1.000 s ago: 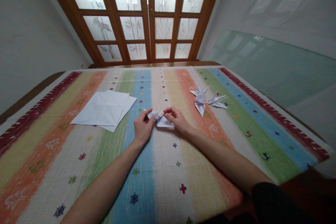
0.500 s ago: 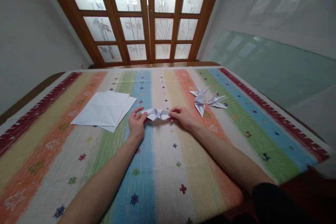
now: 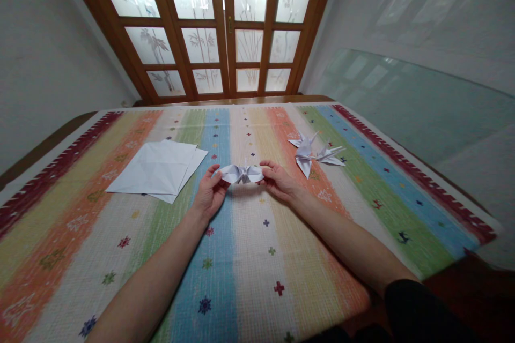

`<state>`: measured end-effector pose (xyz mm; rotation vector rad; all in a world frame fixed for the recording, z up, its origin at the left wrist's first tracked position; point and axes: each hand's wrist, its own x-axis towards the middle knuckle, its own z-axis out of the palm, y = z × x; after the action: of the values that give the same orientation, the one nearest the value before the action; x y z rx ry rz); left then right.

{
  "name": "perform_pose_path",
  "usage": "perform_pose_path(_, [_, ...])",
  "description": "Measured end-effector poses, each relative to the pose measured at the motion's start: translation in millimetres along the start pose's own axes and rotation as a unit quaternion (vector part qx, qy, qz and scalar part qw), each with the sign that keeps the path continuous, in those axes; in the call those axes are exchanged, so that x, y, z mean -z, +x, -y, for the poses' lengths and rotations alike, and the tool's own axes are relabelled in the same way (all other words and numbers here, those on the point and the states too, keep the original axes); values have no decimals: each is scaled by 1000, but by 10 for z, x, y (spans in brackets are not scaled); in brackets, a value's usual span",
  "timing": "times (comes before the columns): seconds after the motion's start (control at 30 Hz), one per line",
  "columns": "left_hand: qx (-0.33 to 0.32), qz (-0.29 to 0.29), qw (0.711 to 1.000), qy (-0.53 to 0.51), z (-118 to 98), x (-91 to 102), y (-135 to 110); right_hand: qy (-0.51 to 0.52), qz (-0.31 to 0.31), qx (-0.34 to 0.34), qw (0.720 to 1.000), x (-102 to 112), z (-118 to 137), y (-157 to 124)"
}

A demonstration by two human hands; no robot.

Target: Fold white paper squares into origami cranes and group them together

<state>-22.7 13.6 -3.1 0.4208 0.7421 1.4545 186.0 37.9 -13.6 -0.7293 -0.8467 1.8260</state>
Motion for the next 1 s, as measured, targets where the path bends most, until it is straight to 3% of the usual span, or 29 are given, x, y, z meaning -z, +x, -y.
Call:
perform_pose_path(0.2, [-1,1,1000,-3,-40,39,24,-55,-24,37,997,-12,101,-43])
perform_pose_path(0.33, [-10,-22,1000,5,-92,114,62,-103,-137,164,971,142,380,-108])
perform_pose_path(0.43, [-18,-27,999,12,-111,133,68,-90,-272,315,905,379,580,-202])
perform_pose_path(0.53, [-23,-15,999,20,-99,116,47,-180,-355,357,845,636,630,-346])
perform_pose_path(0.63, [-21,12,999,37,-77,92,16,-335,-431,380,746,814,557,-497])
perform_pose_path(0.67, [-22,21,999,41,-71,85,7,-400,-434,404,699,843,526,-535])
perform_pose_path(0.77, [-32,38,997,51,-63,72,-8,-596,-349,433,579,838,445,-591])
perform_pose_path(0.83, [-40,44,996,62,-60,69,-15,-702,-275,401,520,783,398,-580])
perform_pose_path(1.0, [-80,61,983,154,-20,68,-40,-845,-136,297,423,677,313,-471])
